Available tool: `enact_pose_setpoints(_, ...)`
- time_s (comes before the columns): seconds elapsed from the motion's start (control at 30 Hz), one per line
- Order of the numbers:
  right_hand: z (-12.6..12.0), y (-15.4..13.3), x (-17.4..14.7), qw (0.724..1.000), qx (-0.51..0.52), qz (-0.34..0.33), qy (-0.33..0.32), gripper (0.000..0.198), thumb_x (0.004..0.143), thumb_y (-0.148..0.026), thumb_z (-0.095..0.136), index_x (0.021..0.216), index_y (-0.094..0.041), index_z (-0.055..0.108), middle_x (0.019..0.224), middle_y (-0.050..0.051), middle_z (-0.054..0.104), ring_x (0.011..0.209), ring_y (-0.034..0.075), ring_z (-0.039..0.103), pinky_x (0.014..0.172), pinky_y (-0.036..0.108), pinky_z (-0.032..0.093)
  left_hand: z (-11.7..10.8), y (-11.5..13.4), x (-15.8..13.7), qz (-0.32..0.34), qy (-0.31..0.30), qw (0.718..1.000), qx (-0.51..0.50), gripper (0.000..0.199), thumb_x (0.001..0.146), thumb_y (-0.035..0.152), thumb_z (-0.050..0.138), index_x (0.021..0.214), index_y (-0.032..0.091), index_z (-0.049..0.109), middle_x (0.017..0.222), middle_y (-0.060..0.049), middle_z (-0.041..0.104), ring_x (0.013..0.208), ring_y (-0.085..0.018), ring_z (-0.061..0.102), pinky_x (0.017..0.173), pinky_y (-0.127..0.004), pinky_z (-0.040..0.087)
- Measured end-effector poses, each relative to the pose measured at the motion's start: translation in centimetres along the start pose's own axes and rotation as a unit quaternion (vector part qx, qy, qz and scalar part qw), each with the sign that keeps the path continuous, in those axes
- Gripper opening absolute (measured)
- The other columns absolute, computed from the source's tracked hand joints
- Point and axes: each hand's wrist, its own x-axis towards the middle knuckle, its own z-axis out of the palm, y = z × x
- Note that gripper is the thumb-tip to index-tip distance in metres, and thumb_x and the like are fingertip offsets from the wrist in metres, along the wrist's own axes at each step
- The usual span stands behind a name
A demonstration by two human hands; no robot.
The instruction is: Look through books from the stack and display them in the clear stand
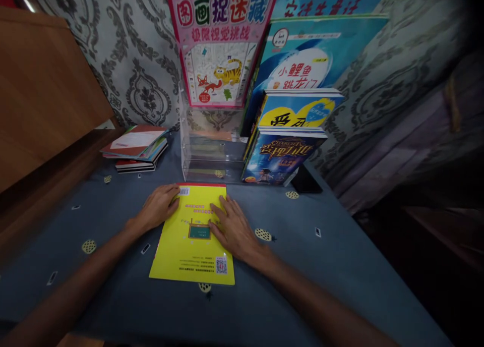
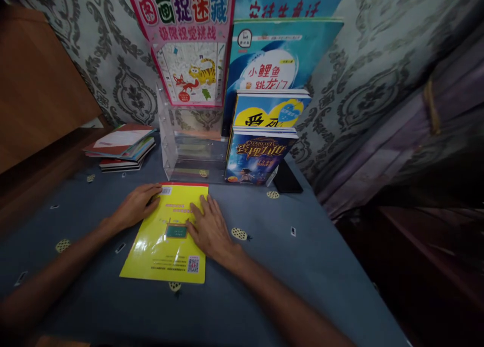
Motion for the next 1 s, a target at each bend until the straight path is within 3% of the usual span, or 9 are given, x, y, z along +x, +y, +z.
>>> enact_pose_setpoints(0.37, 0.8, 0.8, 1.1, 1.0, 0.001, -0.001, 0.0, 0.051, 0.098, -0.036, 0.051, 0.143, -0.012, 0.052, 0.155, 0.023, 0.041, 0.149, 0.036, 0.03, 0.118, 0.056, 0.029, 1.0, 1.0, 0.4, -0.022, 0.013, 0.999, 0.033, 0.036, 0.096, 0.028, 0.04, 0.121, 0.014, 0.062, 0.132, -0.016, 0.064, 0.123, -0.029, 0.06, 0.106, -0.046, 0.049)
enact_pose_setpoints(0.6, 0.2, 0.6, 1.2, 1.0, -0.015, 0.002, -0.005, 0.051, 0.098, -0.038, 0.05, 0.142, -0.013, 0.053, 0.153, 0.021, 0.044, 0.146, 0.036, 0.033, 0.116, 0.053, 0.031, 0.9, 1.5, 0.6, -0.031, 0.025, 0.998, 0.052, 0.031, 0.094, 0.025, 0.04, 0.113, 0.016, 0.063, 0.126, -0.015, 0.066, 0.114, -0.028, 0.064, 0.1, -0.043, 0.052)
enact_pose_setpoints(0.8, -1.2, -0.4, 0.4, 0.997, -0.072, 0.026, 0.029, 0.029, 0.098, -0.033, 0.051, 0.116, -0.015, 0.066, 0.122, 0.016, 0.065, 0.114, 0.031, 0.055, 0.099, 0.046, 0.041, 0.8, 1.6, 0.7, -0.016, 0.032, 0.997, 0.071, 0.028, 0.094, 0.024, 0.042, 0.11, 0.018, 0.064, 0.117, -0.013, 0.068, 0.107, -0.028, 0.064, 0.097, -0.044, 0.052)
enact_pose_setpoints(1.0, -1.4, -0.6, 0.3, 0.996, -0.081, 0.021, 0.025, 0.024, 0.099, -0.03, 0.05, 0.109, -0.015, 0.066, 0.113, 0.014, 0.065, 0.108, 0.03, 0.053, 0.092, 0.043, 0.041, 0.5, 2.4, 1.3, 0.013, 0.025, 0.997, 0.071, 0.03, 0.093, 0.016, 0.04, 0.111, 0.015, 0.064, 0.115, -0.014, 0.066, 0.106, -0.028, 0.06, 0.097, -0.045, 0.051)
